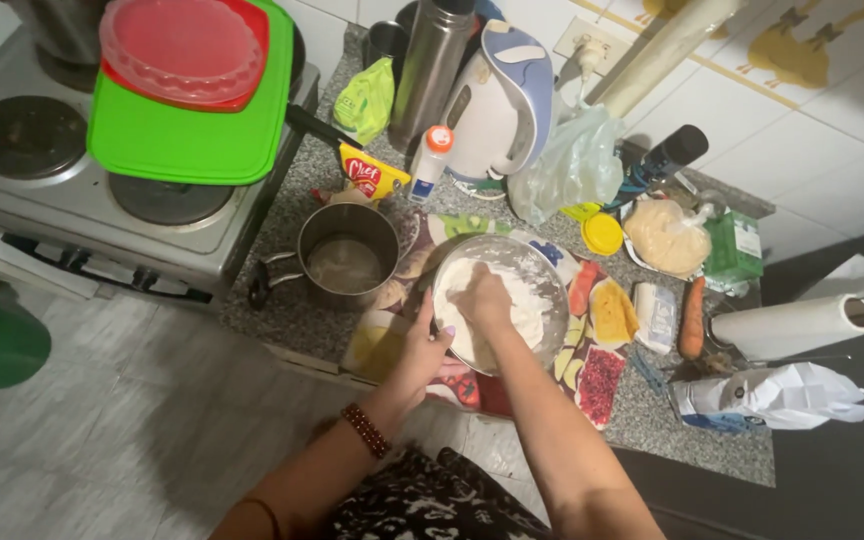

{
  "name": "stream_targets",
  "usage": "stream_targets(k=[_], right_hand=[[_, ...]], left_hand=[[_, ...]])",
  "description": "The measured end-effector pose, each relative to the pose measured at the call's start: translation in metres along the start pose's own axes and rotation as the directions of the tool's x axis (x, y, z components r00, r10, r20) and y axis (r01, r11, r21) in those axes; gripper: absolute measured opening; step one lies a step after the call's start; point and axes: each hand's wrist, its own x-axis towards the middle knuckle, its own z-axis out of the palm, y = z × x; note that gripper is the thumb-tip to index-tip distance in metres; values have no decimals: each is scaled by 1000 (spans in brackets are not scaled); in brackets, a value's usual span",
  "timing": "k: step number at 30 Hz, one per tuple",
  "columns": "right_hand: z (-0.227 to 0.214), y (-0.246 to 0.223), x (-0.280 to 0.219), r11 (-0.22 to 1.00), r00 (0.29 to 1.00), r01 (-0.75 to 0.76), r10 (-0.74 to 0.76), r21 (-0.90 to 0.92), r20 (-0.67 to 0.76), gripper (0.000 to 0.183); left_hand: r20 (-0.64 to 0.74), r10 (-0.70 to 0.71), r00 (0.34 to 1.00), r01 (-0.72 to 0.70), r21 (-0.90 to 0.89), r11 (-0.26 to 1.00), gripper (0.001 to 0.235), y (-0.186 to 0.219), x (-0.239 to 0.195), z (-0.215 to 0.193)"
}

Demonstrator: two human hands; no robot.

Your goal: Mixing flour and liquid in a bowl by hand to prepare dough on a kitchen counter

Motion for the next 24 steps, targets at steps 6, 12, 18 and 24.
stream_targets(k=[6,12,18,24], right_hand=[[-26,20,-44,772,710,592,-635,-231,-305,47],[-50,47,-83,554,658,753,-627,-355,416,36],[-92,-2,-97,901,887,431,-433,50,158,45],[-13,-6,-21,968,962,234,-217,-90,166,72]], left_hand=[[-11,8,1000,-7,22,1000,71,9,-13,1],[-11,27,1000,-27,17,999,72,9,-14,2],[-11,-7,1000,7,20,1000,71,8,-13,2],[-22,-36,999,36,-5,999,72,-2,0,2]])
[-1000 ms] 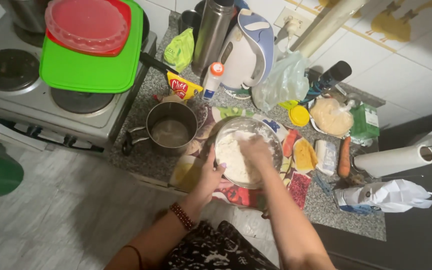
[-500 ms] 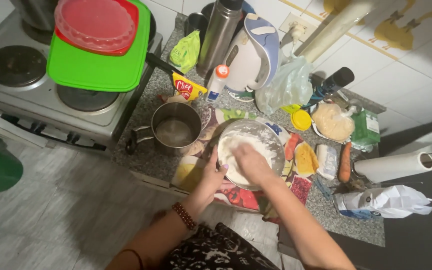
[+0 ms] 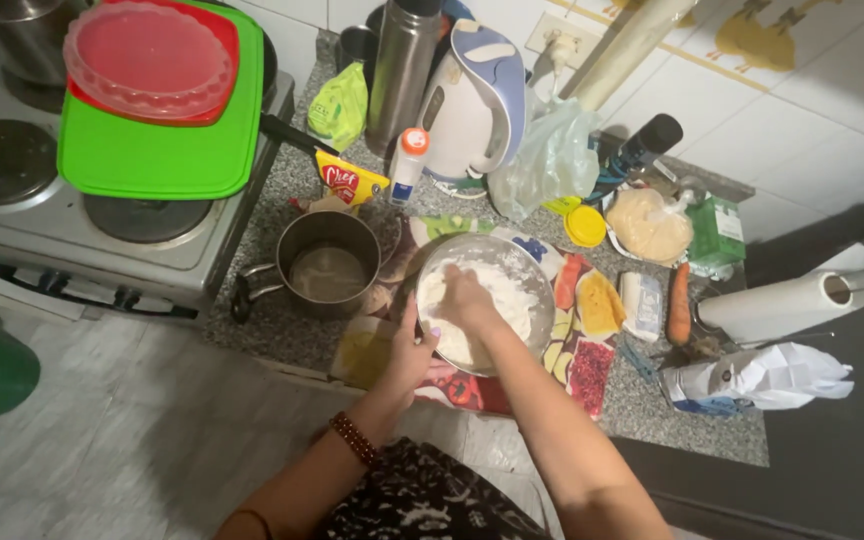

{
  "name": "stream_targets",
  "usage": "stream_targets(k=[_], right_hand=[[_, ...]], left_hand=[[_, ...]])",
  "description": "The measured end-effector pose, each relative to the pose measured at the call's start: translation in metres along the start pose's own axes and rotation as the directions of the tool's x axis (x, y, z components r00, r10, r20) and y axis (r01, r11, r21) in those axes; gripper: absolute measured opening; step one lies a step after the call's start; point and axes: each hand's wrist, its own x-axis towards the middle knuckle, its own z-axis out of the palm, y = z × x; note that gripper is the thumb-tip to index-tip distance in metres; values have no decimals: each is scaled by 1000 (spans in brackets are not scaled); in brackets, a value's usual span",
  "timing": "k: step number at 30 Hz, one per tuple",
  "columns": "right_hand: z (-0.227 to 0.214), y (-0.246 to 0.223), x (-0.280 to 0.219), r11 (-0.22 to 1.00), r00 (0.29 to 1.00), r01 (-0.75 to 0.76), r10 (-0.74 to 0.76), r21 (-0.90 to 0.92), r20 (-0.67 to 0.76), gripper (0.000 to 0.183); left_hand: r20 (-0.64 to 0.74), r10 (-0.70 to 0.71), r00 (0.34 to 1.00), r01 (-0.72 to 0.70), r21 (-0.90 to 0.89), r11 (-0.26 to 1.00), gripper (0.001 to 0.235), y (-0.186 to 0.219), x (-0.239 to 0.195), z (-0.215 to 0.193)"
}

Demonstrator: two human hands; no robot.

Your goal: Mixing flour and liquid in a bowl by hand to prepare dough on a kitchen counter

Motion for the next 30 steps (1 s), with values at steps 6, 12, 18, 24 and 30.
stream_targets(k=[6,12,18,24,30], right_hand=[[10,23,-6,882,878,470,-464,22,-120,40],[-60,6,-121,565,632,673,-775,-478,-26,20],[-49,10,-105,752,855,517,-440,-408,274,27],[-83,8,-120,995,1000,-13,13,-99,-5,50],[-62,-29,-104,957,939,-285,268,50,216,114]], left_hand=[[-8,18,1000,-18,31,999,74,-10,12,0],[9,20,1000,-20,3,1000,74,-1,2,0],[2,3,1000,-3,-15,1000,73,-4,6,-2],[2,4,1000,-4,-5,1000,73,3,-6,-2],[13,11,1000,-12,25,1000,73,8,-11,-1]])
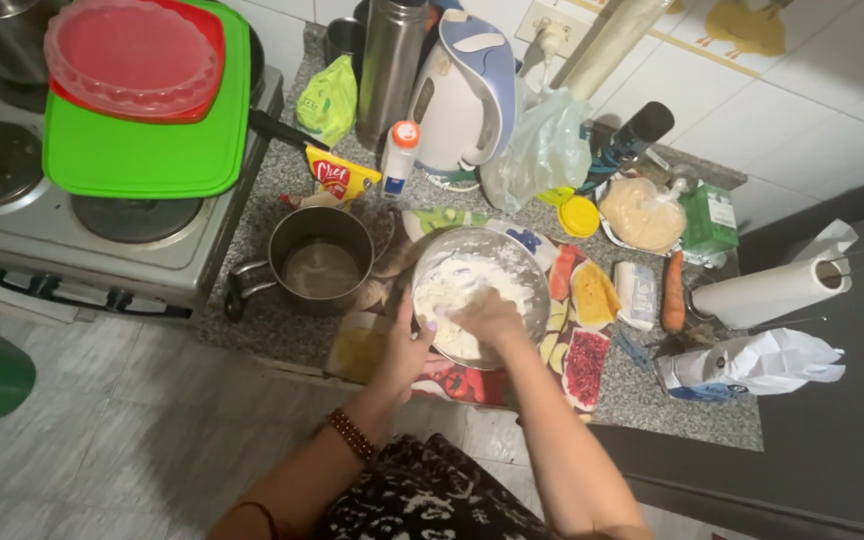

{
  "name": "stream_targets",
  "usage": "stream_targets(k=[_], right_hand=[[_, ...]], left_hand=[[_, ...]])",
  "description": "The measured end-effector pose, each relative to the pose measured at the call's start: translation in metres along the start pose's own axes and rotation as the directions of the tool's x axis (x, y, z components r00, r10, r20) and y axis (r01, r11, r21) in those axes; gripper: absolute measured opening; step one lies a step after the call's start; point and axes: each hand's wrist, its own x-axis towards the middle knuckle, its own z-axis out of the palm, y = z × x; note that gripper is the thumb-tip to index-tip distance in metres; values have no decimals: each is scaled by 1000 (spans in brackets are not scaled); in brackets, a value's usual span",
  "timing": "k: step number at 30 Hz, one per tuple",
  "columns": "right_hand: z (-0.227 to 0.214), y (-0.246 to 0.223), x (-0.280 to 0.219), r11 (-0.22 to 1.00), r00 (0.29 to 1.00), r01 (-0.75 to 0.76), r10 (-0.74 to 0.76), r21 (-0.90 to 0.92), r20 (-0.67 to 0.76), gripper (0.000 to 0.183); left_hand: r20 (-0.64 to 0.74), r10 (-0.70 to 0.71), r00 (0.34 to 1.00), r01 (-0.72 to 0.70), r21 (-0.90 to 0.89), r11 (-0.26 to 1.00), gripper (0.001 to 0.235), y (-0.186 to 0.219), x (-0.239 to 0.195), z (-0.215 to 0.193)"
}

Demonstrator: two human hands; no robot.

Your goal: Mixing flour and liquid in a bowl by hand to prepare dough on a kitchen counter

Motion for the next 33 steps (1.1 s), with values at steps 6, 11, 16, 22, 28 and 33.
stream_targets(k=[6,11,16,22,28,33], right_hand=[[48,46,130,989,974,122,-104,79,-201,83],[30,58,121,804,633,431,-592,-408,-498,60],[27,45,51,632,739,588,-673,-504,19,38],[-10,29,21,874,879,427,-461,-233,-120,35],[-17,12,69,894,894,446,-447,-42,-20,92],[30,30,148,675,679,720,-734,165,39,79]], left_hand=[[-6,26,1000,-26,39,999,72,-4,2,0],[-1,23,1000,-23,-6,1000,73,2,-2,1],[-9,25,1000,-25,-37,999,73,-2,1,1],[-2,26,1000,-26,-26,999,72,-1,4,1],[-6,33,999,-33,-6,999,74,-5,14,-1],[-11,21,1000,-21,-14,1000,73,1,7,1]])
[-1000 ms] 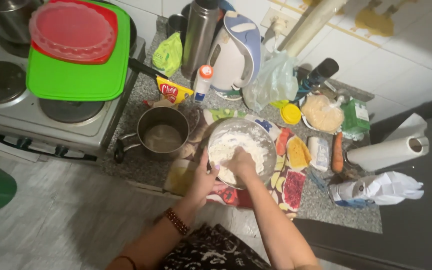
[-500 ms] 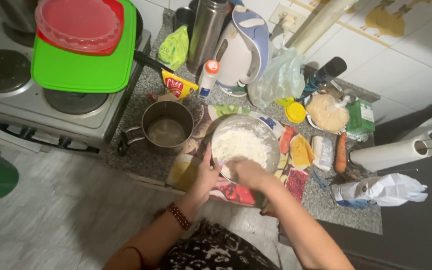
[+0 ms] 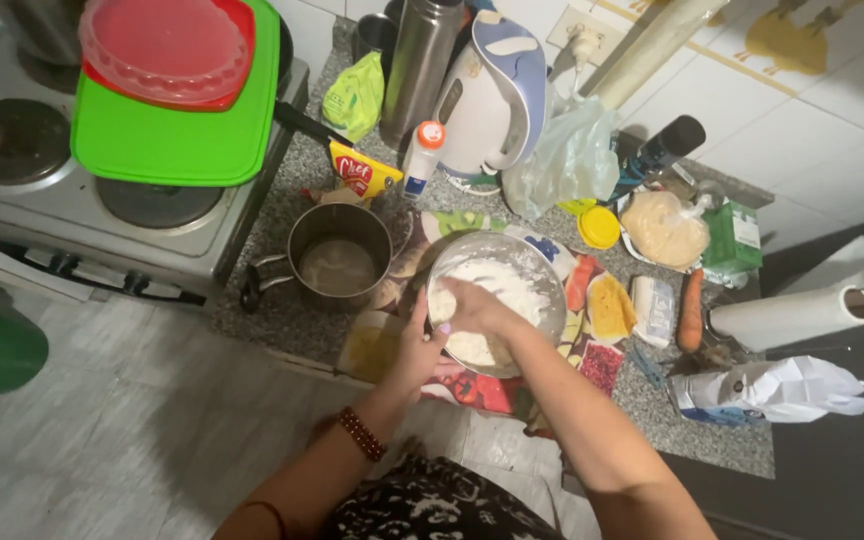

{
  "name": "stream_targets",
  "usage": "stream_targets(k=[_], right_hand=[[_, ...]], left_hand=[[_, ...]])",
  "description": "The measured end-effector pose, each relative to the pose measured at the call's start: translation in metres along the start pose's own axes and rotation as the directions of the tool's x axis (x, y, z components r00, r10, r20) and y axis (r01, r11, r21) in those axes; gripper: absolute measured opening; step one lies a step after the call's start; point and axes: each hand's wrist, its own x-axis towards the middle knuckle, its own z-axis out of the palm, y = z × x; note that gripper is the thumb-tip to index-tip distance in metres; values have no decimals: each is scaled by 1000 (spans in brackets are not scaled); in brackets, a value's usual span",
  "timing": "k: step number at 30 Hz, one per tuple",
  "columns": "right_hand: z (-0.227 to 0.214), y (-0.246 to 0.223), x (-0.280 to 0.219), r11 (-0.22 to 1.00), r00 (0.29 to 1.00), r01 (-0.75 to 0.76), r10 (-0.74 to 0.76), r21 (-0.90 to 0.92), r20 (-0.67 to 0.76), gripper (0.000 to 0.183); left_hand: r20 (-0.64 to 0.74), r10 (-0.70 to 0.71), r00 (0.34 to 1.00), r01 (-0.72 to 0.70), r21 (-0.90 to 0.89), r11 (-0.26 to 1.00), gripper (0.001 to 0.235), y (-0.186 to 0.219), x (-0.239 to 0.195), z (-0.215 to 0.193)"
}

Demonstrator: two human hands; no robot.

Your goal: Mixing flour and liquid in a bowl by hand to prepare dough on a kitchen counter

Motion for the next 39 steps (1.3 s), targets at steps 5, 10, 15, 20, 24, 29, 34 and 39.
stream_targets(k=[5,10,15,20,24,29,34,39], right_hand=[[9,-20,-8,930,973,56,-133,-363,-191,40],[-31,-46,-77,570,964,102,-259,-816,-60,44],[-44,-82,-125,586,971,230,-83,-777,226,32],[-41,-88,-115,746,995,88,-89,-660,32,18],[4,-84,-112,859,963,-132,229,-496,140,29],[22,-33,-73,810,922,-387,335,-441,-194,31],[41,-59,-60,824,878,-479,445,-302,-176,33],[-7,-63,-81,765,758,-629,565,-136,-326,46]], left_hand=[[-4,4,1000,-4,-1,1000,72,-13,10,0],[15,13,1000,-13,6,1000,75,-19,14,-3],[44,-33,998,33,-2,999,74,-7,7,-3],[38,-42,998,43,-34,998,74,-1,1,-3],[-53,178,983,-155,295,943,77,-8,-10,6],[8,67,998,-68,32,997,77,-19,15,-2],[-15,100,995,-96,164,982,74,-19,4,0],[28,64,998,-66,76,995,72,-19,8,-5]])
